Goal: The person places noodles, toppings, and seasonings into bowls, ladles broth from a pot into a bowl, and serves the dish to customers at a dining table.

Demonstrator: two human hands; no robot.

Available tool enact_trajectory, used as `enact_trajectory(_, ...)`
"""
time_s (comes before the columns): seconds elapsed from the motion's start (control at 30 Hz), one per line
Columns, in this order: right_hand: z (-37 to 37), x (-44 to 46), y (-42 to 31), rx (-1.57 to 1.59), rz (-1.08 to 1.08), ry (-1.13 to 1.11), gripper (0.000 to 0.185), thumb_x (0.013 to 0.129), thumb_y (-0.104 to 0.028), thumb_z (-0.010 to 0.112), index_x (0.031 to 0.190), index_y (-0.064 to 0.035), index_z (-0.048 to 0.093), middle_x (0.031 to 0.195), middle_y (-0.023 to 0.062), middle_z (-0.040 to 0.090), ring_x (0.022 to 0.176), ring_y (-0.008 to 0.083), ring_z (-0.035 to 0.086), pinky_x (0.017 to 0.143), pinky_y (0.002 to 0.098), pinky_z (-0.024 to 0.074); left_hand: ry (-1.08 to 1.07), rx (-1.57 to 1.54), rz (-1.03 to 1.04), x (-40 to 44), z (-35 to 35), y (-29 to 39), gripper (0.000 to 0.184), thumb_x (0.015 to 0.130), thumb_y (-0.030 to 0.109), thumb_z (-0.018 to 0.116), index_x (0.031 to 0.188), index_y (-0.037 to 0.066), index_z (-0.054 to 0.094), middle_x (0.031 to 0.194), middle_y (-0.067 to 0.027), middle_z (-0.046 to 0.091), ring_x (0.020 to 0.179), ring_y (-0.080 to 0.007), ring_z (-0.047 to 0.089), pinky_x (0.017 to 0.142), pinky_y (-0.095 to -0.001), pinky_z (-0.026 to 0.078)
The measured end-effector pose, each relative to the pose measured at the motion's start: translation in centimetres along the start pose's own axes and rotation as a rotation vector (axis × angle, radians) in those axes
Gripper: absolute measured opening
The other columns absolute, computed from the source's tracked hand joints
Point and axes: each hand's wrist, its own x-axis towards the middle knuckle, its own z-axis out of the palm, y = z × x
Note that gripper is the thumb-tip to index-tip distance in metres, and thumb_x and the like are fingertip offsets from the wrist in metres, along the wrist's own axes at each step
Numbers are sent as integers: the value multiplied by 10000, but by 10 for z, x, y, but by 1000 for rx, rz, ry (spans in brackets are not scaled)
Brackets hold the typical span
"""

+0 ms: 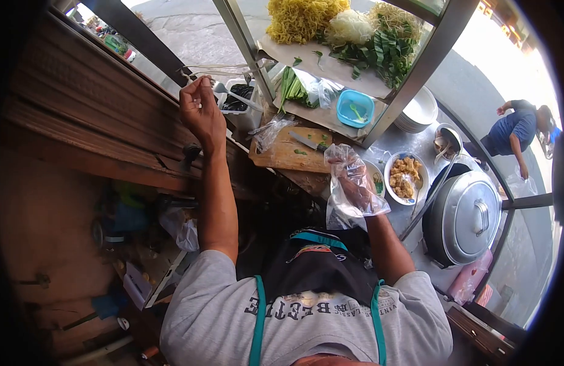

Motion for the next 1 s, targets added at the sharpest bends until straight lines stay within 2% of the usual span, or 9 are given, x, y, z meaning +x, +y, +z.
enact_trajectory(0.1, 4, 3, 0, 480, -3, 17, 218, 965, -205, 514, 1118, -84, 611, 1010, 49, 615, 809, 87, 532, 700, 240, 446, -119, -333, -270, -19, 8, 10, 117, 922, 103, 629, 939, -12, 615, 868, -59, 658, 772, -84, 597, 723, -223, 489)
enact_trajectory(0.2, 4, 8, -26, -138, -46, 56, 200, 966, -187, 507, 1099, -92, 622, 989, 38, 615, 786, 86, 528, 682, 238, 440, -215, -386, -389, -46, 14, -4, 102, 907, 85, 644, 931, -9, 613, 869, -62, 658, 800, -89, 604, 724, -221, 490)
enact_trajectory(0.33, 20, 16, -13, 115, 142, -45, 228, 969, -241, 502, 1098, -103, 631, 990, 29, 635, 796, 117, 558, 709, 276, 457, -8, -37, -101, -30, -1, -30, 115, 911, 98, 635, 925, -15, 622, 894, -92, 677, 791, -126, 619, 745, -288, 501)
enact_trajectory(0.37, 20, 18, -15, -44, 113, -49, 224, 974, -240, 508, 1091, -85, 621, 1005, 32, 638, 845, 118, 564, 734, 279, 462, 57, -54, -19, -16, -1, -39, 101, 903, 85, 628, 921, -14, 628, 898, -104, 681, 798, -175, 635, 749, -334, 502)
enact_trajectory(0.5, 36, 21, 18, 276, 143, -57, 235, 962, -242, 559, 1104, -57, 592, 1022, 41, 635, 872, 129, 573, 741, 274, 476, 50, 349, 235, 2, 5, -64, 60, 874, 41, 621, 917, 0, 630, 887, -138, 665, 845, -299, 638, 747, -371, 504)
enact_trajectory(0.7, 45, 20, 27, 448, 130, 32, 223, 933, -229, 613, 1075, -57, 592, 907, 12, 625, 716, 48, 522, 604, 197, 433, -234, 472, -47, -31, 7, -108, 75, 842, 70, 644, 904, 30, 631, 909, -120, 662, 873, -319, 624, 793, -383, 489)
enact_trajectory(0.83, 40, 19, 49, 532, 159, 35, 218, 923, -213, 619, 1081, -64, 599, 919, 10, 631, 692, 55, 529, 583, 199, 433, -304, 667, 28, -37, 6, -112, 136, 812, 145, 689, 900, 51, 645, 1101, -124, 603, 1055, -320, 556, 913, -427, 420)
enact_trajectory(0.9, 31, 20, 63, 236, 115, 43, 216, 922, -210, 619, 1080, -64, 605, 909, 12, 632, 683, 56, 528, 578, 200, 429, -251, 645, 71, -42, 7, -98, 167, 793, 190, 712, 897, 72, 658, 1206, -132, 550, 1160, -331, 494, 970, -453, 375)
enact_trajectory(1.0, 28, 12, 61, 304, 129, 70, 199, 924, -204, 610, 1066, -65, 615, 882, 10, 633, 678, 56, 528, 573, 204, 423, -449, 862, 13, -47, 3, -73, 166, 773, 248, 730, 869, 121, 682, 1250, -156, 518, 1191, -358, 469, 961, -473, 399)
